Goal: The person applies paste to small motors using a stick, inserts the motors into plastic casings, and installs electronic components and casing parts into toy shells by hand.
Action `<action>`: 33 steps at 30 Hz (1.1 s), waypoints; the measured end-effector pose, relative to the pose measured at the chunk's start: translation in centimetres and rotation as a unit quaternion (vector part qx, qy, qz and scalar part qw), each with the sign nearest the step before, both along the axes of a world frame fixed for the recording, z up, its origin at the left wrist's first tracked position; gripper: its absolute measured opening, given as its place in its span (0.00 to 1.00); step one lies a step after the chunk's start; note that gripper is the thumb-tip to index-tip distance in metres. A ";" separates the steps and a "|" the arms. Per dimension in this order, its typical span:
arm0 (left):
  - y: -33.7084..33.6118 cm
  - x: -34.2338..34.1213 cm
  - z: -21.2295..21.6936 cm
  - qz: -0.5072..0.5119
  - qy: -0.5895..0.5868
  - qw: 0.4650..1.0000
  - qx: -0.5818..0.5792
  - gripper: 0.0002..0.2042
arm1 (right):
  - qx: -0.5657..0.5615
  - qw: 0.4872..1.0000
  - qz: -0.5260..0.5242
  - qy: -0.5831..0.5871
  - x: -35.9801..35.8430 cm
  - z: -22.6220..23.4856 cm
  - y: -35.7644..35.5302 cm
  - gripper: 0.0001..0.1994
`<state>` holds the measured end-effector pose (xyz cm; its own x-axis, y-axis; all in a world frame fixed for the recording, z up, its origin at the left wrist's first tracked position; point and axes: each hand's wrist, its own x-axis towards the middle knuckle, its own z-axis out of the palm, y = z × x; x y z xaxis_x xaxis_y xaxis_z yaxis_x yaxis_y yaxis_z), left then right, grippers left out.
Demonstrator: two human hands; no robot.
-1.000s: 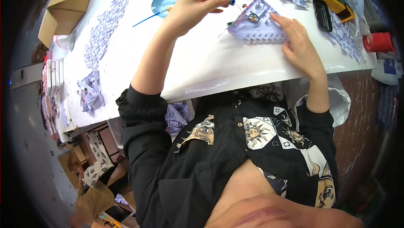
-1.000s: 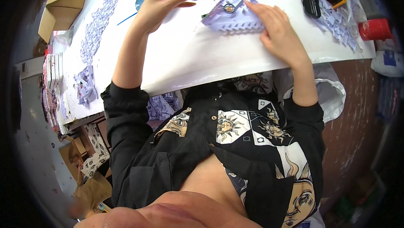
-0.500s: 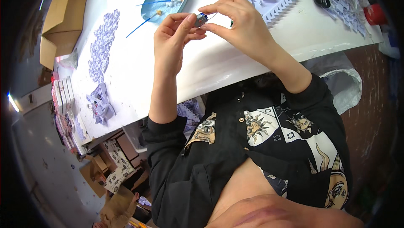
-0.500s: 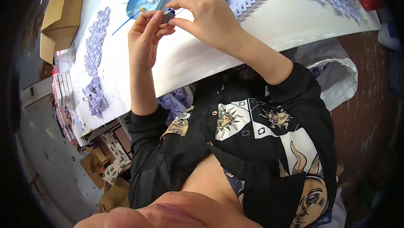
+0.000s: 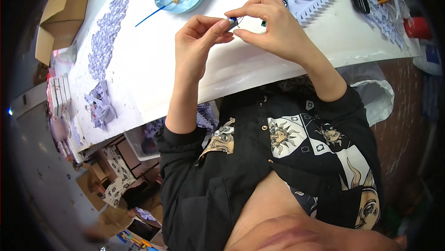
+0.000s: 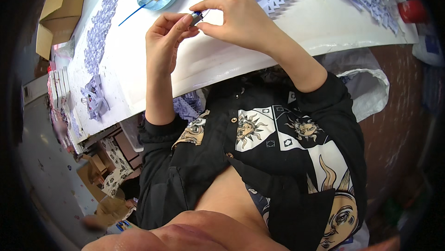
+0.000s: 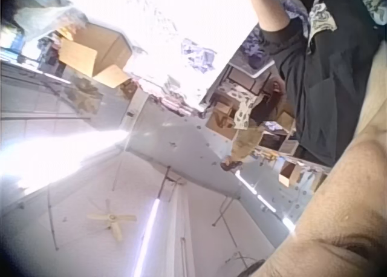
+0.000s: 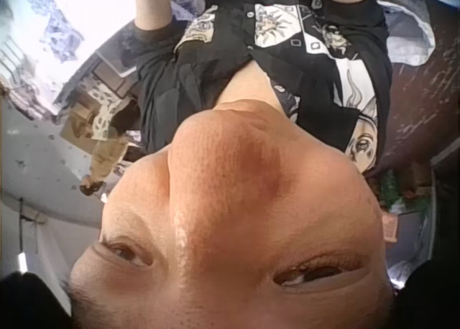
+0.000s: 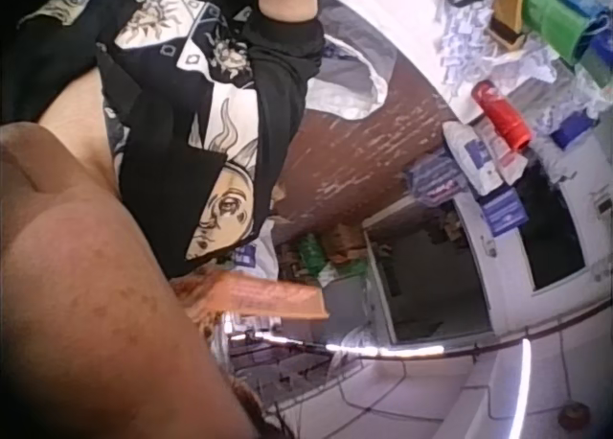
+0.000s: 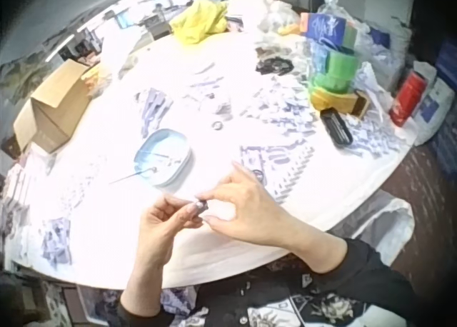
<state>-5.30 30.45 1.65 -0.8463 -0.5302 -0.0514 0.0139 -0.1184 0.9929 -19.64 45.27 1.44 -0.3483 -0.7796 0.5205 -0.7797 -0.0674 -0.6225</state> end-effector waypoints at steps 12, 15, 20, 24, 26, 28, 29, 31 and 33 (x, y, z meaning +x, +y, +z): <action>-2.7 5.6 0.5 0.039 -0.064 0.992 -0.098 0.13 | -0.001 0.998 -0.016 0.066 1.7 -0.3 1.9 0.13; -8.7 10.4 0.3 0.244 -0.050 0.958 -0.142 0.12 | 0.020 0.998 -0.012 0.062 1.5 -1.3 3.2 0.13; -18.6 18.2 -1.5 0.448 -0.161 0.828 -0.296 0.09 | 0.024 0.995 -0.021 0.090 0.5 -2.4 4.2 0.15; -22.8 19.5 -2.7 0.425 -0.327 0.667 -0.517 0.10 | 0.021 0.996 -0.028 0.078 0.3 -2.3 4.3 0.16; -24.1 18.2 -2.9 0.419 -0.332 0.698 -0.477 0.12 | 0.018 0.996 -0.033 0.081 0.2 -2.4 4.3 0.17; -26.6 18.5 -3.5 0.380 -0.328 0.667 -0.551 0.12 | 0.001 0.995 -0.037 0.096 0.4 -2.5 4.2 0.18; -27.7 18.3 -4.2 0.375 -0.329 0.660 -0.562 0.14 | -0.001 0.994 -0.036 0.099 0.5 -2.7 4.2 0.18; -28.5 17.1 -4.6 0.359 -0.344 0.629 -0.598 0.15 | -0.005 0.993 -0.053 0.105 0.5 -2.9 4.2 0.19; -29.7 16.5 -4.7 0.332 -0.387 0.584 -0.631 0.17 | -0.006 0.992 -0.057 0.108 0.5 -2.8 4.2 0.19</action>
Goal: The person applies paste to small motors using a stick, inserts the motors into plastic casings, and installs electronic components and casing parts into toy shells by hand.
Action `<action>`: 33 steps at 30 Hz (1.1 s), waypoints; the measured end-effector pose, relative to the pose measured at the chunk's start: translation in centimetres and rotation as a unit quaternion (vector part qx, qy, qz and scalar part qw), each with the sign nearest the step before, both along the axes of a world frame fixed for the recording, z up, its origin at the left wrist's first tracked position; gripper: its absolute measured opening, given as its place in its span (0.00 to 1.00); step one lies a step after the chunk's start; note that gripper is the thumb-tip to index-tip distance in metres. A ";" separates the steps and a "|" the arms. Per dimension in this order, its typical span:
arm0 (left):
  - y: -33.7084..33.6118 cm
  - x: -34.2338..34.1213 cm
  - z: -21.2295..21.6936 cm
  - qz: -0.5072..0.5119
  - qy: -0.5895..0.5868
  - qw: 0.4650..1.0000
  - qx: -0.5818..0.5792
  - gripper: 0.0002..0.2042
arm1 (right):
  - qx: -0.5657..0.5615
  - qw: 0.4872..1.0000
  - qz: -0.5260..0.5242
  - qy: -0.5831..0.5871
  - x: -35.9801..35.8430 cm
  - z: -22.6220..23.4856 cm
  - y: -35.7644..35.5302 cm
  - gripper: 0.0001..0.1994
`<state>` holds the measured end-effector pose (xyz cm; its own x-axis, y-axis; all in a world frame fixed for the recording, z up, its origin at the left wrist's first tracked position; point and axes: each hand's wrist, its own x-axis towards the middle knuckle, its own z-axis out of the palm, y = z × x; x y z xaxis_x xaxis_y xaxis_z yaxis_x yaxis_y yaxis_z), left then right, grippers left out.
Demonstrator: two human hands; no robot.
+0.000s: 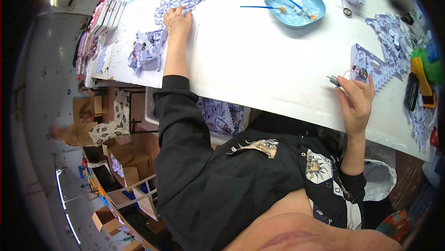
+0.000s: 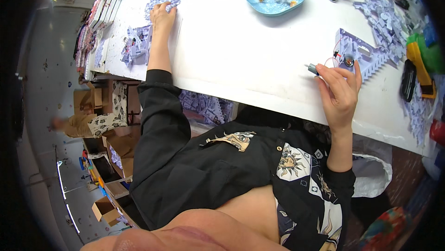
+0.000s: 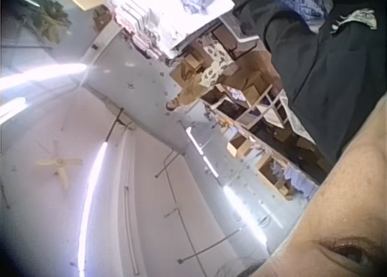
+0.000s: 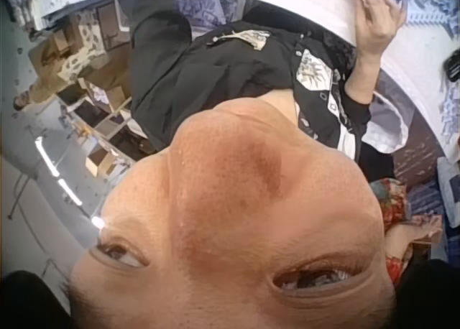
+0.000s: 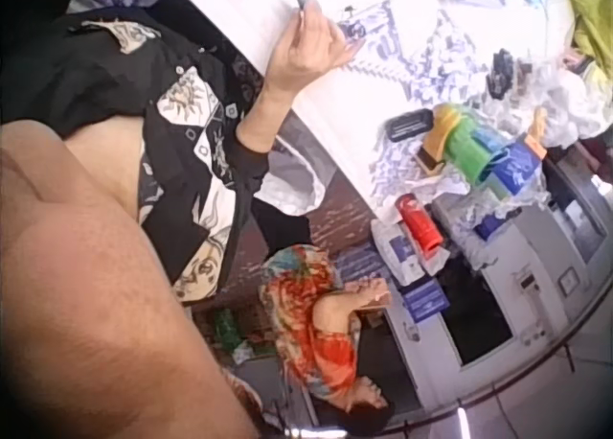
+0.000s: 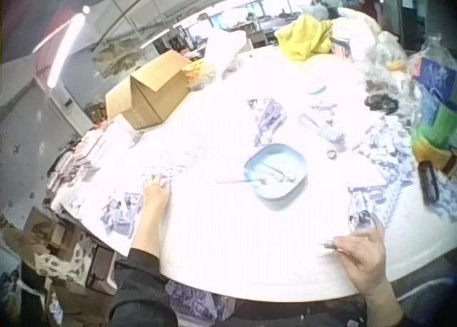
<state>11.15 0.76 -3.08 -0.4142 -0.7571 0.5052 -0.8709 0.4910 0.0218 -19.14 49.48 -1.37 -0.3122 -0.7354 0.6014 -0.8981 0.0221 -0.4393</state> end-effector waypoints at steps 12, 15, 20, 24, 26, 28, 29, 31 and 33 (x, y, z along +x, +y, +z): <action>7.1 1.2 0.7 -0.073 0.008 0.997 0.023 0.10 | -0.004 1.000 -0.004 -0.004 0.3 0.3 0.4 0.18; 12.5 0.5 1.3 -0.093 0.078 0.985 0.126 0.10 | -0.015 1.000 -0.004 -0.003 0.5 0.4 0.3 0.18; 24.2 -4.7 2.5 -0.197 0.131 0.949 0.206 0.10 | -0.031 0.999 0.035 -0.013 0.7 0.5 -0.5 0.16; 30.8 -9.2 2.0 -0.337 0.179 0.877 0.292 0.12 | -0.025 0.998 0.053 -0.021 0.8 0.0 -1.1 0.14; 32.8 -11.4 2.0 -0.369 0.198 0.850 0.319 0.13 | -0.020 0.998 0.059 -0.023 0.7 0.0 -1.2 0.11; 33.7 -12.5 2.1 -0.370 0.218 0.836 0.342 0.13 | -0.009 0.998 0.058 -0.027 0.7 -0.3 -1.2 0.11; 33.8 -12.8 2.0 -0.382 0.204 0.841 0.323 0.14 | -0.002 0.997 0.063 -0.032 0.8 -0.3 -1.2 0.11; 33.9 -13.2 1.8 -0.396 0.189 0.846 0.304 0.15 | -0.002 0.997 0.062 -0.036 0.9 -0.4 -1.1 0.10; 33.8 -13.3 1.7 -0.401 0.187 0.846 0.298 0.16 | 0.023 0.997 0.062 -0.027 1.1 -0.6 -1.1 0.09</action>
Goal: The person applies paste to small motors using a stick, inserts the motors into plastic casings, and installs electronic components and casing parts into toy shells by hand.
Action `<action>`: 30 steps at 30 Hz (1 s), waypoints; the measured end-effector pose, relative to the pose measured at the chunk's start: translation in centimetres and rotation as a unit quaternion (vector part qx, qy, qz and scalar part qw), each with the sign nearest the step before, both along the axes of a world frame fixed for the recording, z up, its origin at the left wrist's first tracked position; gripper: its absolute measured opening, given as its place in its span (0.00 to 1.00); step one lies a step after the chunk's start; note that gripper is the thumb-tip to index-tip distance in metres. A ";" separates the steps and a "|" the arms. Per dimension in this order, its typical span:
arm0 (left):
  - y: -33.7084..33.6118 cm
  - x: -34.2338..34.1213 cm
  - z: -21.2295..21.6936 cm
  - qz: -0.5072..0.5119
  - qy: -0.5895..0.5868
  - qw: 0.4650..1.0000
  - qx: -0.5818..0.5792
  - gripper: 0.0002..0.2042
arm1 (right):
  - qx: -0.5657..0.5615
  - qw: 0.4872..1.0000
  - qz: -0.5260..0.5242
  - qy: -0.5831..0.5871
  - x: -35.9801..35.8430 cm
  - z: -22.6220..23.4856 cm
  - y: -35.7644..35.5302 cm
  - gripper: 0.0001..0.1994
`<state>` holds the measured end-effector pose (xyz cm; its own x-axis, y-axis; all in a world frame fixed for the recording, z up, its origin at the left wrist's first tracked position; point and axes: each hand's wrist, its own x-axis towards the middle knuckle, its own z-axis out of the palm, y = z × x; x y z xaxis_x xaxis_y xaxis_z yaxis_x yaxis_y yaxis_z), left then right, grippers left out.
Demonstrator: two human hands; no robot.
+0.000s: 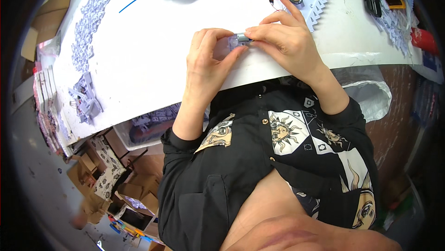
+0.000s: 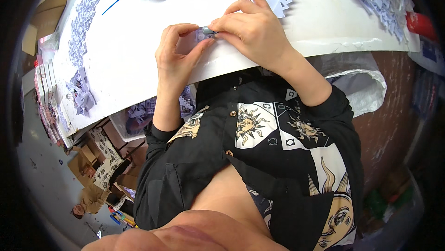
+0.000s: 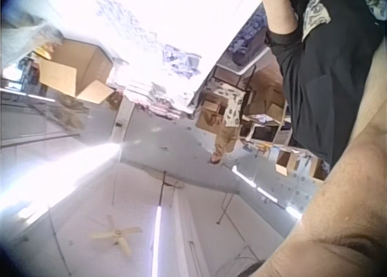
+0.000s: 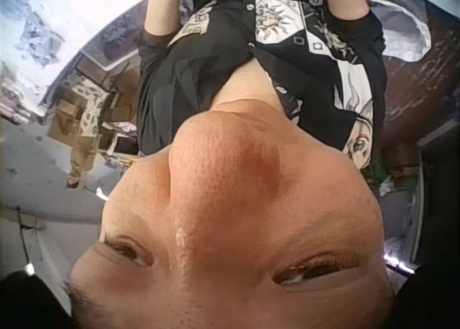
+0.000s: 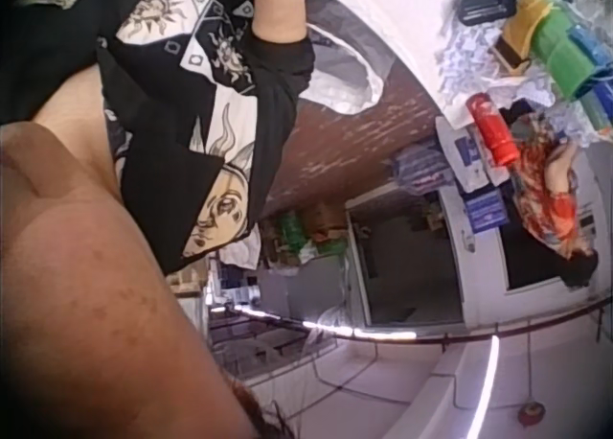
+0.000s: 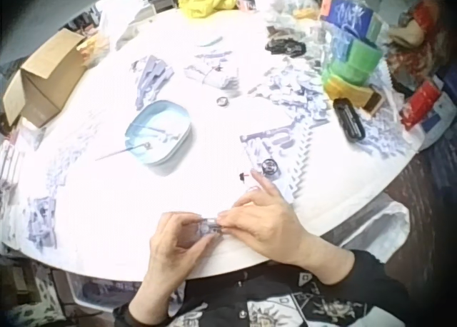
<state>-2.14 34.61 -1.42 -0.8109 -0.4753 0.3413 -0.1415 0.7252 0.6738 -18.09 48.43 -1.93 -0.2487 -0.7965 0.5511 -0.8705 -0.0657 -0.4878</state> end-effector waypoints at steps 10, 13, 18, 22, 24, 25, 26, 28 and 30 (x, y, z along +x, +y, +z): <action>-4.5 3.0 -0.4 0.103 0.096 0.943 0.302 0.15 | 0.019 0.993 -0.032 0.116 0.8 0.8 0.1 0.06; -9.9 4.2 0.6 0.157 0.146 0.905 0.368 0.20 | 0.039 0.990 -0.030 0.132 0.9 0.5 0.1 0.07; -16.3 2.1 0.6 0.142 0.218 0.852 0.453 0.23 | 0.026 0.993 -0.041 0.111 1.2 0.3 -0.1 0.05; -17.8 -1.0 0.7 0.099 0.210 0.883 0.409 0.14 | 0.001 0.992 -0.054 0.117 1.5 0.1 -0.4 0.04; -17.8 -2.4 1.1 0.074 0.175 0.948 0.254 0.12 | -0.003 0.992 -0.056 0.113 1.5 -0.2 -0.4 0.04; -17.5 -3.1 1.5 0.066 0.165 0.974 0.141 0.13 | -0.005 0.993 -0.054 0.108 1.4 -0.3 -0.4 0.04; -17.2 -3.8 2.0 0.063 0.166 0.974 0.140 0.13 | -0.006 0.992 -0.057 0.110 1.3 -0.4 -0.4 0.04; -16.0 -4.4 3.9 0.116 -0.021 0.991 -0.058 0.15 | -0.004 0.993 -0.058 0.100 1.5 -0.4 -0.4 0.04; -17.2 -5.1 3.9 0.134 -0.083 0.987 -0.015 0.13 | -0.006 0.993 -0.062 0.097 1.7 -0.6 -0.4 0.04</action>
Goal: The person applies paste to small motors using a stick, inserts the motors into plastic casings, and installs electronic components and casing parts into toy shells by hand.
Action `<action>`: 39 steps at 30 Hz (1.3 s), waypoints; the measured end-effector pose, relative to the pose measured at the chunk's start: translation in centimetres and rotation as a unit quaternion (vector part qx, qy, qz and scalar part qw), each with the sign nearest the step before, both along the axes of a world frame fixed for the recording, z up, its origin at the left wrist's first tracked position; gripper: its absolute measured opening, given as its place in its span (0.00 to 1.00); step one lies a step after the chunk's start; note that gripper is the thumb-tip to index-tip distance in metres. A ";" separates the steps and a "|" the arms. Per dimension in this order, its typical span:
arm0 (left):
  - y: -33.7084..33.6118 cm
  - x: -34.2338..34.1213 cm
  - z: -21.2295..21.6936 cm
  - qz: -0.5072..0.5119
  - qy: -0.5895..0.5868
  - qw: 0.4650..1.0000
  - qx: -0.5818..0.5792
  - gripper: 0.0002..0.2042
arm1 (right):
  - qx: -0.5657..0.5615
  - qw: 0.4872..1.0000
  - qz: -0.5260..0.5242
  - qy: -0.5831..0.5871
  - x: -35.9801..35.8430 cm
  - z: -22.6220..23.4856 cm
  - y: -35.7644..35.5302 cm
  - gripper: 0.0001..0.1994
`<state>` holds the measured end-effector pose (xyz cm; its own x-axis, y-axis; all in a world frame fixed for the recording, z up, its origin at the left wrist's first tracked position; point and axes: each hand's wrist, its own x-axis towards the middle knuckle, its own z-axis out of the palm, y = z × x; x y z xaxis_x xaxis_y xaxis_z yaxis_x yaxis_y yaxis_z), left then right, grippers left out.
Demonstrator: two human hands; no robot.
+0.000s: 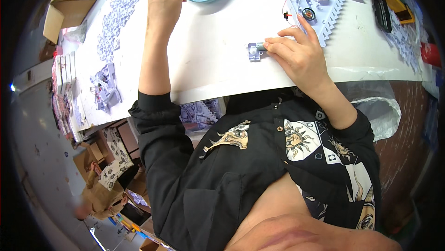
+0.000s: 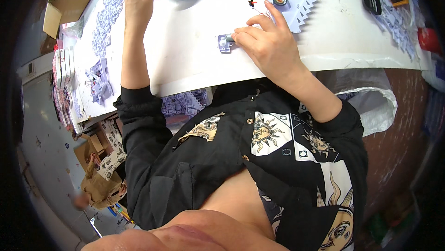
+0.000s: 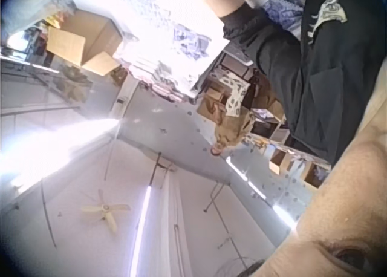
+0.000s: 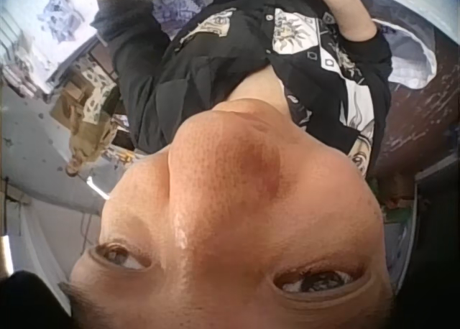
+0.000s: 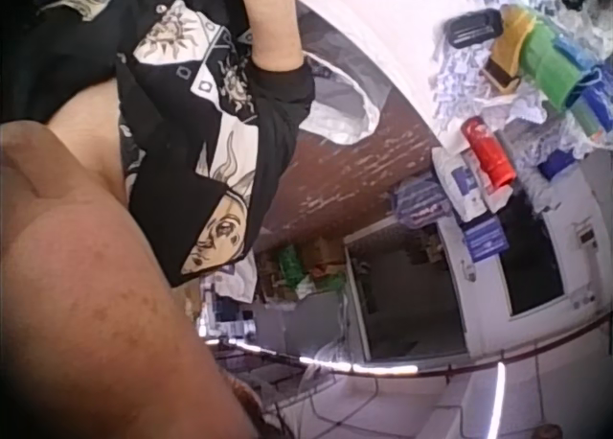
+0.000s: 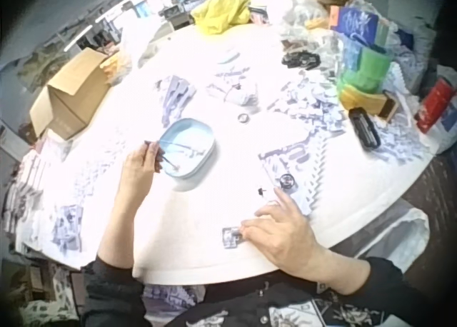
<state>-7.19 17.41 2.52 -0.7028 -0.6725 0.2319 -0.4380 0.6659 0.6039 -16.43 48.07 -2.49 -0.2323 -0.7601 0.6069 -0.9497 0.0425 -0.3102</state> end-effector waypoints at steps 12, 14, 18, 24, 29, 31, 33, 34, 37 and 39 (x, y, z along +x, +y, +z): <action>0.6 -1.4 0.9 0.010 0.028 1.000 -0.004 0.17 | -0.004 1.000 0.002 -0.014 0.0 0.2 0.3 0.04; 1.6 -1.2 1.3 -0.030 0.003 0.999 0.045 0.16 | -0.003 1.000 -0.002 -0.020 0.0 0.1 0.2 0.04; 0.9 -0.9 0.7 -0.008 0.002 0.999 -0.041 0.15 | -0.009 1.000 0.002 -0.018 0.3 0.2 0.3 0.04; 4.5 2.3 4.1 -0.162 0.209 0.964 0.032 0.15 | 0.010 0.999 -0.006 -0.035 -0.3 -0.5 0.3 0.06; 11.8 6.6 3.4 -0.275 0.187 0.940 0.076 0.12 | -0.004 0.999 0.010 -0.044 -0.4 0.6 0.2 0.07; 13.6 6.9 2.8 -0.271 0.132 0.953 0.030 0.14 | 0.003 0.999 0.015 -0.049 -0.3 0.7 0.2 0.07; 14.1 6.7 2.1 -0.274 0.114 0.955 0.013 0.13 | 0.006 0.998 0.014 -0.053 -0.3 0.8 0.2 0.07; 14.5 6.7 1.9 -0.270 0.108 0.957 0.020 0.12 | 0.006 0.998 0.017 -0.055 -0.3 1.0 0.2 0.07; 15.1 6.1 1.9 -0.274 0.034 0.961 0.010 0.10 | 0.007 0.997 0.014 -0.076 -0.3 1.5 0.4 0.05; 15.0 6.3 2.3 -0.275 0.014 0.961 0.003 0.10 | 0.019 0.997 0.009 -0.069 -0.3 1.5 0.5 0.04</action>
